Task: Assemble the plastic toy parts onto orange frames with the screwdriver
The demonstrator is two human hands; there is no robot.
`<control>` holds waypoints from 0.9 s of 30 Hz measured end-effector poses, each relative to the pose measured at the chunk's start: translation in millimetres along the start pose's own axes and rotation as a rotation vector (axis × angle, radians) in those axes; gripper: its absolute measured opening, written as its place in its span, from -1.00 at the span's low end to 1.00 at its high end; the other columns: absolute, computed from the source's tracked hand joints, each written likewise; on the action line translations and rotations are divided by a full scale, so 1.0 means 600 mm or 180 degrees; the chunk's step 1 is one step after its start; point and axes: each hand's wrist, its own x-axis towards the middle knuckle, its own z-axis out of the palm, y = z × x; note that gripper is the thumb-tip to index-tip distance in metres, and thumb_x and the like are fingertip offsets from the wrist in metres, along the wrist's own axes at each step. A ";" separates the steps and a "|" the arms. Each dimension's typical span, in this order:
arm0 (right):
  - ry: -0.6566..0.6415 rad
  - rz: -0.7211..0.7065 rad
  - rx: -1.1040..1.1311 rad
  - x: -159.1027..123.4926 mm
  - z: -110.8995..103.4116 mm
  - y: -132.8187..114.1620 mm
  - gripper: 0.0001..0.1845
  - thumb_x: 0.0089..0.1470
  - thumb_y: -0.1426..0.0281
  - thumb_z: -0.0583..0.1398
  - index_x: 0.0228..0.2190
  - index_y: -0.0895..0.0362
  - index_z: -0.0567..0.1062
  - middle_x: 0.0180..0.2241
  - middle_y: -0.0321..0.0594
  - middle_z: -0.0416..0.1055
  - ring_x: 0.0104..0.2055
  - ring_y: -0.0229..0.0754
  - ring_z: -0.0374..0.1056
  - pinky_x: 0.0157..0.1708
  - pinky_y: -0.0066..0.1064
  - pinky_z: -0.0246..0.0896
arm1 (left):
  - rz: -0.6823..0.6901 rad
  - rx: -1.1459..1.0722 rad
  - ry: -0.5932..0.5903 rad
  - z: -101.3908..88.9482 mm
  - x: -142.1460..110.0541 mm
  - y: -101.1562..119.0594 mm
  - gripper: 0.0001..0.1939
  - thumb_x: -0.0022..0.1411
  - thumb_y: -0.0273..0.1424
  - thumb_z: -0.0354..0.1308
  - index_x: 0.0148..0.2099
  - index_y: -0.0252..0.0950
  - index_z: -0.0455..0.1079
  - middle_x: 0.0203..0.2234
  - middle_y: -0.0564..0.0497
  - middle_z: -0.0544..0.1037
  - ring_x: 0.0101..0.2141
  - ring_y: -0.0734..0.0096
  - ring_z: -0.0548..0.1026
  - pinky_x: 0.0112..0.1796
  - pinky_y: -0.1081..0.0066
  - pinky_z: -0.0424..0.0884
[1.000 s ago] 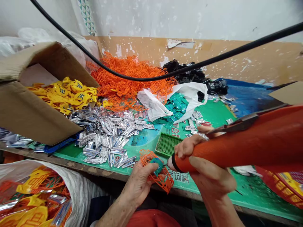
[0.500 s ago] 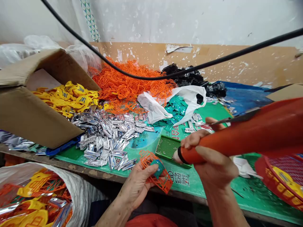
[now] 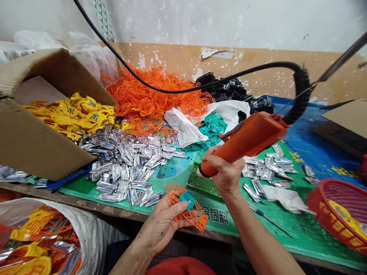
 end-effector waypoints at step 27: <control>0.0109 0.0065 -0.0121 -0.005 0.011 0.011 -0.86 -0.32 0.45 0.35 -0.59 0.15 0.49 -0.58 -0.35 0.42 -0.54 -0.25 0.31 -0.46 -0.32 0.24 | -0.0039 -0.0082 0.0106 0.009 0.001 0.001 -0.54 -0.09 -0.40 0.46 -0.11 -0.32 0.44 -0.37 0.00 0.60 -0.41 0.32 0.59 -0.32 0.32 0.55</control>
